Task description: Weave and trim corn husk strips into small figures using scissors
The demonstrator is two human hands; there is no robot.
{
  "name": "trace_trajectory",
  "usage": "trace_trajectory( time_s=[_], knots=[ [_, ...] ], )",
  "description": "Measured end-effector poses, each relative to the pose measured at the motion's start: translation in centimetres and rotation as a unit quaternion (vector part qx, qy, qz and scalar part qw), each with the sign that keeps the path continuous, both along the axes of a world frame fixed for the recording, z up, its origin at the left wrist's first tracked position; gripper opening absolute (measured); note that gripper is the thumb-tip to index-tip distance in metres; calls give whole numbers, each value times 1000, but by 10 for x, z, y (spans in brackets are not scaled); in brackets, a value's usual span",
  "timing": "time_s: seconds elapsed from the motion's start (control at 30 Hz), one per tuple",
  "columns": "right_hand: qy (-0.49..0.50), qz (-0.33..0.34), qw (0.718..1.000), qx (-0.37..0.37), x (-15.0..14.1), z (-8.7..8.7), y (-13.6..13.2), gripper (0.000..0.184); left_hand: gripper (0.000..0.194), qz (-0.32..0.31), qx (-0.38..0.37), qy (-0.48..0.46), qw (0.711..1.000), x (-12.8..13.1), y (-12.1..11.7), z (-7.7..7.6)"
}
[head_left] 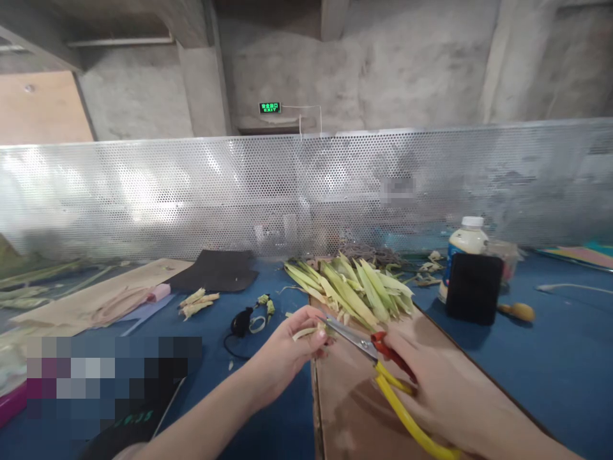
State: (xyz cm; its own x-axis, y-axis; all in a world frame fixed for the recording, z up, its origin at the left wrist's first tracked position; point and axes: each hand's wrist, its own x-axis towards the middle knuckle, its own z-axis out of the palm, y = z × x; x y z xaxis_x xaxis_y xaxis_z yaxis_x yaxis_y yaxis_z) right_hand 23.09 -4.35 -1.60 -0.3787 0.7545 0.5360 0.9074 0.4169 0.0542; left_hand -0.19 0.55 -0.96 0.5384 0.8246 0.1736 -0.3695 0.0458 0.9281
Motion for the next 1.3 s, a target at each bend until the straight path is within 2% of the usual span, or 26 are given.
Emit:
trace_trajectory(
  time_s=[0.17,0.37,0.67,1.0,1.3],
  knots=[
    [-32,15,999,27,-3,3,-1,18,20,-11,-4,-2,1000,2,0,0],
    [-43,18,998,29,-4,7,0,17,21,8,-17,4,1000,3,0,1],
    [-41,4,999,23,2,-4,2,13,19,13,-18,-3,1000,4,-1,2],
    [-19,15,999,26,0,1,1,12,19,18,-22,3,1000,2,1,0],
    [-22,8,1000,13,6,-10,5,12,22,39,-24,12,999,2,2,3]
  ],
)
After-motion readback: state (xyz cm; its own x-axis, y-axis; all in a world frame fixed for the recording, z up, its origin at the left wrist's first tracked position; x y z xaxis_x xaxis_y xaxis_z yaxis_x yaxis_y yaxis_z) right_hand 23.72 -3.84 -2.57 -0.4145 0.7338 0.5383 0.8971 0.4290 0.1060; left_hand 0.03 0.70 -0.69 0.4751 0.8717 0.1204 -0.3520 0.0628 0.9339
